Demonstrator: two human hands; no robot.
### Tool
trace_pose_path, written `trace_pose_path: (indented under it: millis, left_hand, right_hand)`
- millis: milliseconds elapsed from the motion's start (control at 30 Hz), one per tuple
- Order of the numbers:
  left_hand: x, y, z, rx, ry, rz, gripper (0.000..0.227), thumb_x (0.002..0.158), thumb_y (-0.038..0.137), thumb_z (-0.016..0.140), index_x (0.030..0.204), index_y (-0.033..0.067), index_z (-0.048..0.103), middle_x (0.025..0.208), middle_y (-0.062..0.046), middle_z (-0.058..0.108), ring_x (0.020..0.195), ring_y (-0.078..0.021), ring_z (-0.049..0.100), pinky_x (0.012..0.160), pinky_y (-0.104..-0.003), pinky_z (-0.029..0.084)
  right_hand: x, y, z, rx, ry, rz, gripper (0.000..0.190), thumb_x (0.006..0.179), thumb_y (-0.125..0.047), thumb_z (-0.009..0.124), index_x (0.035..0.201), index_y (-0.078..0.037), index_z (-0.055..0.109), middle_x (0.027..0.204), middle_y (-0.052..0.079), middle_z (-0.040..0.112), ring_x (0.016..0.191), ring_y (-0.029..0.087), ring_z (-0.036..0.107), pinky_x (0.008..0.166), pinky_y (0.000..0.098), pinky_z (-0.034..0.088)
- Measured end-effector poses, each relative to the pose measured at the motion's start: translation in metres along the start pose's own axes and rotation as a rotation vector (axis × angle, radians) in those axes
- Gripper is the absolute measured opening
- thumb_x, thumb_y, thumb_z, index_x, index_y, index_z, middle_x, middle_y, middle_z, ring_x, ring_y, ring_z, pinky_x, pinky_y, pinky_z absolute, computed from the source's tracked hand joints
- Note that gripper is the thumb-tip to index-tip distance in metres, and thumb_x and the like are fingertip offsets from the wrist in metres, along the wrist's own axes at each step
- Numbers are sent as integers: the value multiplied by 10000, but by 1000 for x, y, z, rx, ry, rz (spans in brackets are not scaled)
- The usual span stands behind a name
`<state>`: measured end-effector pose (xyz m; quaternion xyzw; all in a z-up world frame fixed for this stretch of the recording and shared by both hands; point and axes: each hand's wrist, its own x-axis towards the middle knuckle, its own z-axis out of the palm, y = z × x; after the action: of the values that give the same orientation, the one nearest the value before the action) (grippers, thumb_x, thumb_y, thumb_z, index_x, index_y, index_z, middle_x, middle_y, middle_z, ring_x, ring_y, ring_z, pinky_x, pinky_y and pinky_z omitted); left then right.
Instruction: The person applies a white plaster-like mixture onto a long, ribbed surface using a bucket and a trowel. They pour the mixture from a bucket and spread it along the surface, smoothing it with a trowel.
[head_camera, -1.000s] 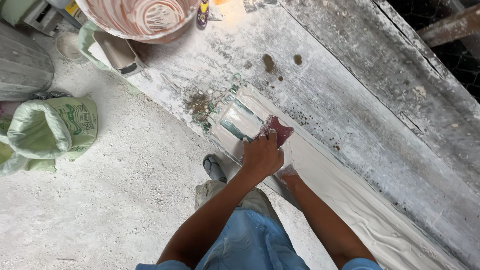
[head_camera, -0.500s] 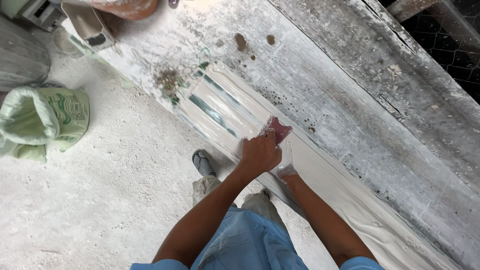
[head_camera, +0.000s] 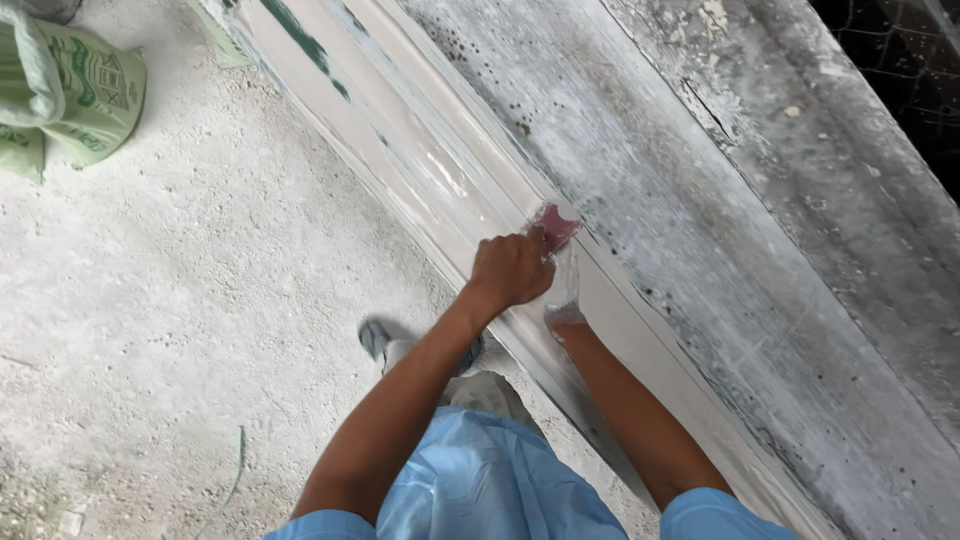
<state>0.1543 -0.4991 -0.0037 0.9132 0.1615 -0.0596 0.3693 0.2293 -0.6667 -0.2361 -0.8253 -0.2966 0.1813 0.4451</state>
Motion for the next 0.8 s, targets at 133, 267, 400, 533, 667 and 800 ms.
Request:
trace_pose_path:
  millis: [133, 267, 400, 533, 667, 800]
  left_hand:
    - [-38, 47, 55, -30, 28, -11, 440, 830, 274, 588, 1183, 16, 639, 845, -242, 733, 814, -452, 720, 811, -594, 542]
    - [-69, 92, 114, -43, 53, 27, 511, 797, 262, 607, 1214, -33, 600, 798, -255, 723, 771, -465, 715, 771, -604, 542]
    - [-88, 132, 177, -60, 92, 62, 443, 786, 258, 615, 1118, -35, 616, 773, -260, 710, 738, -454, 718, 709, -578, 564]
    - [-125, 179, 242, -103, 140, 68, 360, 770, 233, 604, 1044, 3, 646, 771, -249, 713, 734, -452, 713, 660, -561, 572]
    - [-164, 232, 300, -110, 159, 83, 375, 757, 232, 616, 1050, 0, 645, 742, -246, 708, 711, -450, 706, 660, -568, 567]
    - [-198, 284, 361, -93, 176, 109, 396, 748, 223, 623, 1062, -18, 639, 732, -242, 703, 691, -450, 699, 645, -571, 562]
  right_hand:
    - [-52, 17, -45, 101, 54, 29, 370, 1036, -149, 583, 1389, -69, 507, 1266, 84, 616, 1193, 180, 595, 1014, 337, 483]
    - [-112, 38, -91, 220, 64, 11, 330, 1040, -142, 614, 1340, -41, 519, 1230, 112, 622, 1145, 181, 611, 980, 337, 503]
    - [-174, 79, -133, 786, 94, 152, 378, 1024, -236, 528, 1355, -55, 492, 1234, 104, 636, 1132, 187, 625, 962, 332, 519]
    - [-241, 129, -178, 919, 122, 193, 423, 1033, -273, 454, 1403, -69, 443, 1262, 88, 630, 1152, 194, 617, 965, 332, 511]
    - [-309, 155, -223, -219, 96, -24, 390, 1048, -163, 531, 1404, -34, 437, 1267, 89, 622, 1153, 195, 599, 952, 352, 475]
    - [-378, 148, -272, 883, 135, 77, 286, 1092, -168, 516, 1340, -26, 532, 1209, 56, 620, 1094, 146, 607, 930, 310, 521]
